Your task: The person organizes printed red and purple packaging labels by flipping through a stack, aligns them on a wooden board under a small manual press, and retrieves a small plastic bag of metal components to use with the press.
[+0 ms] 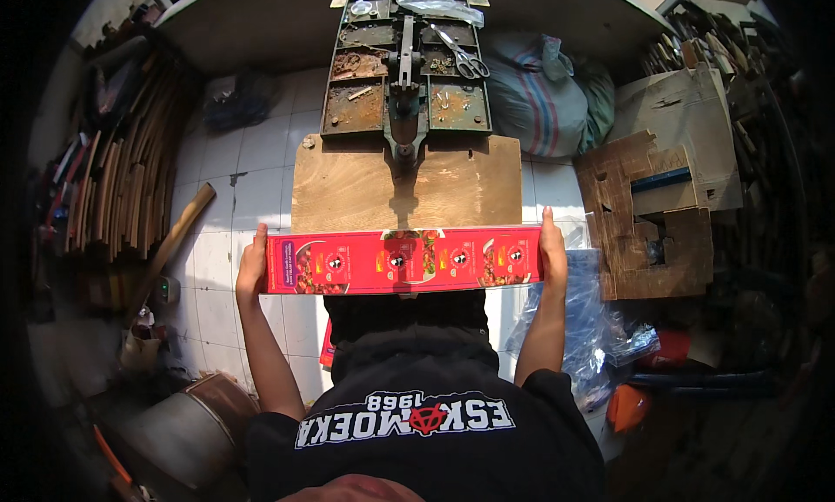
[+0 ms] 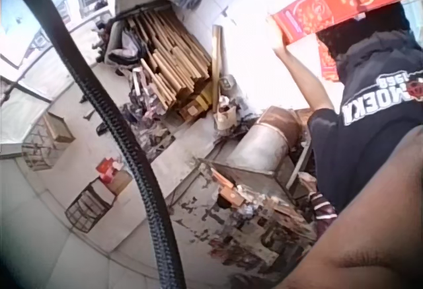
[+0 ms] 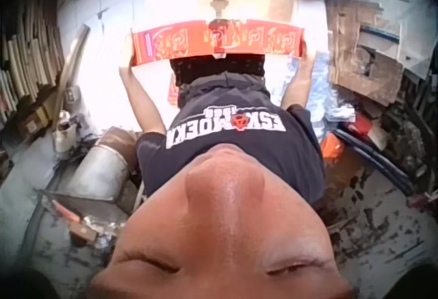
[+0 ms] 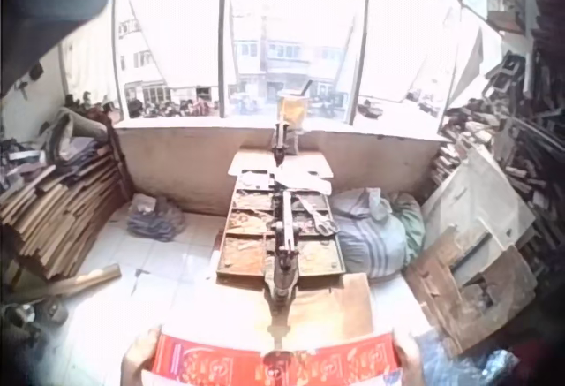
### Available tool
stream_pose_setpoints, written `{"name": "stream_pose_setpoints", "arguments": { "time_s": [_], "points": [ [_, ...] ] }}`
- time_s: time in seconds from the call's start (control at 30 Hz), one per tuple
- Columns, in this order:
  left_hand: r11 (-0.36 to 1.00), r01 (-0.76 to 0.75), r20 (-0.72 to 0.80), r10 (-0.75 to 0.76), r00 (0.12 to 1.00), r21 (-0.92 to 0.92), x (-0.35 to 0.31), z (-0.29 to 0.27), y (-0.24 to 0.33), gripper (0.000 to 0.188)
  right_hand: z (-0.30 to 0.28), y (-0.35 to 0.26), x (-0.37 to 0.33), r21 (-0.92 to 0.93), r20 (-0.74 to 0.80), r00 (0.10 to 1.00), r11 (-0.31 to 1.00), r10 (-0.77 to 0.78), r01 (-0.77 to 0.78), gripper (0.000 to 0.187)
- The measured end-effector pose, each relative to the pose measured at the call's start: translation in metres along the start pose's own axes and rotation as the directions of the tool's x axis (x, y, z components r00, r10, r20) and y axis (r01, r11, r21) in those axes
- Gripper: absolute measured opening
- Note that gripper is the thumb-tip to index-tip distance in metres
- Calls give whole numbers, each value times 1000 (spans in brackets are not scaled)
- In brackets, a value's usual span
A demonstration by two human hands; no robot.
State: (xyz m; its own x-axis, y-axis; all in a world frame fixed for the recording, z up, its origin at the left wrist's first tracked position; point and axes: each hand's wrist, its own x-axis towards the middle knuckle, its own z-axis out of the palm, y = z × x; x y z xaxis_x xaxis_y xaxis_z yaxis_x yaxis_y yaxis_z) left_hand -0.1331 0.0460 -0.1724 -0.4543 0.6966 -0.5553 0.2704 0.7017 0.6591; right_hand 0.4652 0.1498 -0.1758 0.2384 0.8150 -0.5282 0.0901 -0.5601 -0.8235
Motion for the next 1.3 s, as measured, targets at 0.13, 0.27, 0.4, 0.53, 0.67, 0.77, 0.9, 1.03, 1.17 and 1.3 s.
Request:
{"name": "stream_pose_setpoints", "arguments": {
  "time_s": [0.13, 0.27, 0.4, 0.53, 0.67, 0.77, 0.9, 1.03, 1.17, 1.3],
  "points": [
    [999, 28, -6, -27, 1000, 16, -5, -2, -3, 86, 6, -18, 1, -593, -261, 948, 805, -183, -8, 55],
    [1000, 19, -17, -19, 1000, 0, -9, 0, 4, 84, 31, -63, 14, -734, -281, 824, 664, -492, 145, 39],
    [999, 38, -23, -39, 999, -5, -8, -4, 0, 80, 97, -164, 41, -632, -44, 771, 615, -636, 471, 31],
    [998, 51, -27, -52, 998, -43, -9, -3, 2, 78, 165, -258, 102, -688, 126, 557, 333, -821, 645, 39],
    [998, 40, -59, -42, 997, -51, -13, -1, 11, 75, 229, -326, 153, -750, 214, 383, 100, -898, 653, 56],
    [1000, 2, -125, -4, 992, -17, -19, -1, 18, 75, 256, -352, 191, -792, 319, 385, -21, -866, 610, 35],
    [991, -14, -248, 47, 968, 134, -30, -4, 25, 75, 240, -388, 218, -692, -179, 439, 430, -881, 580, 19],
    [970, -23, -304, 98, 948, 242, -32, 1, 36, 73, 164, -437, 227, -462, -184, 339, 385, -923, 799, 23],
    [911, -187, -624, 391, 676, 368, -60, 11, 58, 63, 126, -465, 153, -387, 56, 285, 242, -957, 890, 25],
    [550, -776, -517, 782, 348, 309, -103, 52, 134, 47, 96, -454, 63, -464, 258, 252, 109, -933, 879, 24]
  ]
}}
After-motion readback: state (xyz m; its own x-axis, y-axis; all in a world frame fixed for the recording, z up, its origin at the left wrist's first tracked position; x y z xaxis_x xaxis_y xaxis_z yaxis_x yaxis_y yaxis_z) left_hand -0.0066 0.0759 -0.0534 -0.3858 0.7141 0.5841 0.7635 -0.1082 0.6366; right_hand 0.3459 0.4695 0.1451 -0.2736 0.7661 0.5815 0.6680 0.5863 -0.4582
